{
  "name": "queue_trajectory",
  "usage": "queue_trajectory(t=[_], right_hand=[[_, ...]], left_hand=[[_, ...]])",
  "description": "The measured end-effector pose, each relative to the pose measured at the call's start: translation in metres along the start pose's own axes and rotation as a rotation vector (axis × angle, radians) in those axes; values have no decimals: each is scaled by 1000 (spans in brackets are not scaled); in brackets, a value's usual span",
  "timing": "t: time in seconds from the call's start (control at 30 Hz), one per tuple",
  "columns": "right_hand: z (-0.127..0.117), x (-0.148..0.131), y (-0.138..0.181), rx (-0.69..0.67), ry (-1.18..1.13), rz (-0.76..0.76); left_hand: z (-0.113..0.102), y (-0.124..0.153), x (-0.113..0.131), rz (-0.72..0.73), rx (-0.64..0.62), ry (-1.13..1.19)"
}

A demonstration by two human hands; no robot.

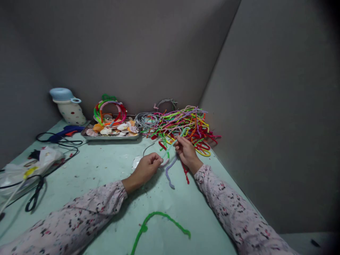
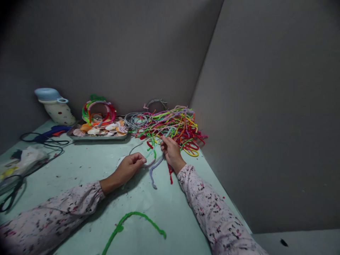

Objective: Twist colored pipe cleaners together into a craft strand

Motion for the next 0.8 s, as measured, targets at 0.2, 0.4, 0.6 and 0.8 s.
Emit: queue_trajectory(t=[0.2,0.4,0.6,0.8], right_hand=[[-18,-13,-10,110,19,-111],[-28,-24,-14,182,7,-169],[-36,-27,-17,191,-1,-205],[-41,-30,-21,205,55,-236]], left_hand=[[1,0,-4,8,-8,1],[1,0,-5,22,-16,-44],[2,1,-5,23,-33,-36],[2,0,-6,20,-40,-32]])
Point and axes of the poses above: each hand's wrist, its own y-axis away from the middle knuckle, its own z-axis out of the palm, x = y × z, the point moved 2 cm from there along -y, towards the middle knuckle, and after that the axes turned 8 degrees about -x, right-handed, at the moved point
